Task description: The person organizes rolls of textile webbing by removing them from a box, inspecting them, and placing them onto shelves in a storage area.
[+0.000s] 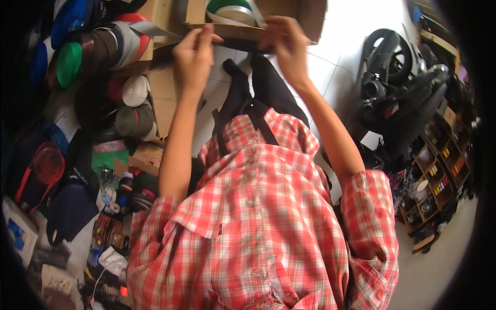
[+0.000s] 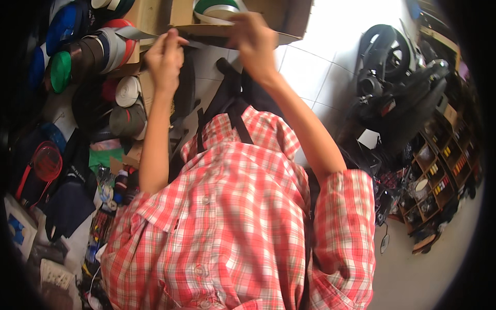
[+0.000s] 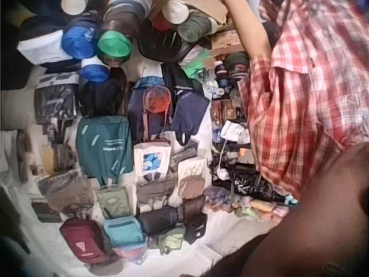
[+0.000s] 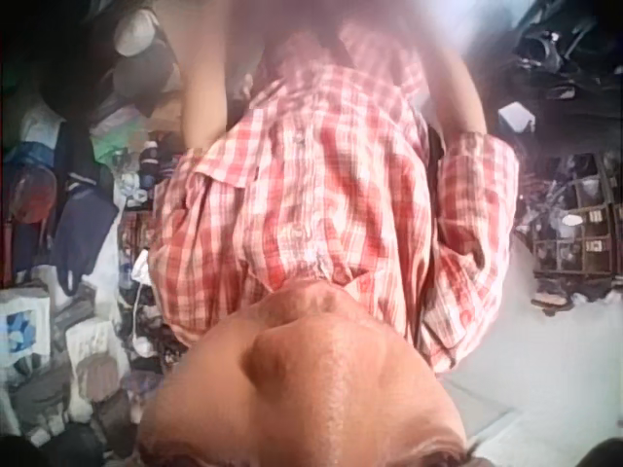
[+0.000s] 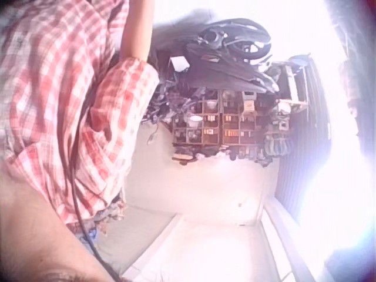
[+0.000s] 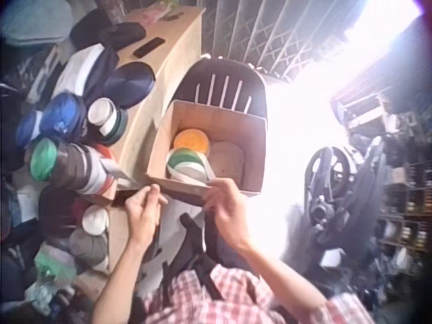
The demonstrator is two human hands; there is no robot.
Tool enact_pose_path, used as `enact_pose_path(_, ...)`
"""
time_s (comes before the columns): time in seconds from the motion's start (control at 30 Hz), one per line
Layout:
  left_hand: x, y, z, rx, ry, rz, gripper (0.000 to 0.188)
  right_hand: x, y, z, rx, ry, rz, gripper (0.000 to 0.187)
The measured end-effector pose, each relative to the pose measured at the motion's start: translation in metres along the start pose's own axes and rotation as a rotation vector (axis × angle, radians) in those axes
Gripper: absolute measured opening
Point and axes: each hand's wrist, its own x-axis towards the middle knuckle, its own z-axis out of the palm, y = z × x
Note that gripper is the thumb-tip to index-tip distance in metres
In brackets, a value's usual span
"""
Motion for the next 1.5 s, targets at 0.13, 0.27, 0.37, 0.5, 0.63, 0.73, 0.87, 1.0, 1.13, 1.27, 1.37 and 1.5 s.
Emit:
enact_pose_path(0.13,0.070,-0.024,0.063,-0.091,0.015,0.239,0.025,0.028,0.072,-0.043,-0.124,0.079,0.110,0.017)
enact_pose_path(0.27,0.141,-0.079,0.075,0.319,-0.146,0.017,0.045,0.112,0.143,-0.044,-0.168,-0.040,0.385,0.018)
enact_pose_path(0.37,0.158,-0.127,0.104,0.389,-0.156,0.075,0.021,0.148,0.237,-0.058,-0.394,-0.181,0.279,0.020)
enact_pose_path(0.5,0.186,-0.168,0.123,0.577,-0.214,-0.107,0.021,0.184,0.382,-0.105,-0.842,-0.266,0.341,0.042)
enact_pose_path(0.63,0.187,-0.175,0.125,0.529,-0.254,-0.207,0.020,0.206,0.443,-0.105,-0.895,-0.318,0.425,0.056)
enact_pose_path(0.73,0.189,-0.156,0.135,0.518,-0.202,-0.202,0.017,0.246,0.481,-0.118,-0.857,-0.190,0.385,0.063)
enact_pose_path(0.87,0.192,-0.151,0.147,0.465,-0.179,-0.146,0.014,0.282,0.533,-0.166,-1.021,-0.400,0.634,0.071)
enact_pose_path(1.0,0.192,-0.149,0.137,0.501,-0.099,-0.092,0.013,0.298,0.534,-0.131,-0.942,-0.504,0.587,0.076)
enact_pose_path(1.13,0.194,-0.146,0.142,0.447,-0.084,-0.128,0.013,0.307,0.523,-0.139,-0.868,-0.518,0.568,0.082)
enact_pose_path(1.27,0.190,-0.145,0.142,0.417,-0.077,-0.189,0.011,0.307,0.492,-0.131,-0.674,-0.515,0.499,0.087)
enact_pose_path(1.37,0.188,-0.148,0.139,0.432,-0.109,-0.173,0.012,0.299,0.456,-0.125,-0.648,-0.500,0.567,0.089)
enact_pose_path(1.5,0.187,-0.151,0.143,0.411,-0.140,-0.167,0.013,0.273,0.425,-0.127,-0.714,-0.366,0.605,0.085)
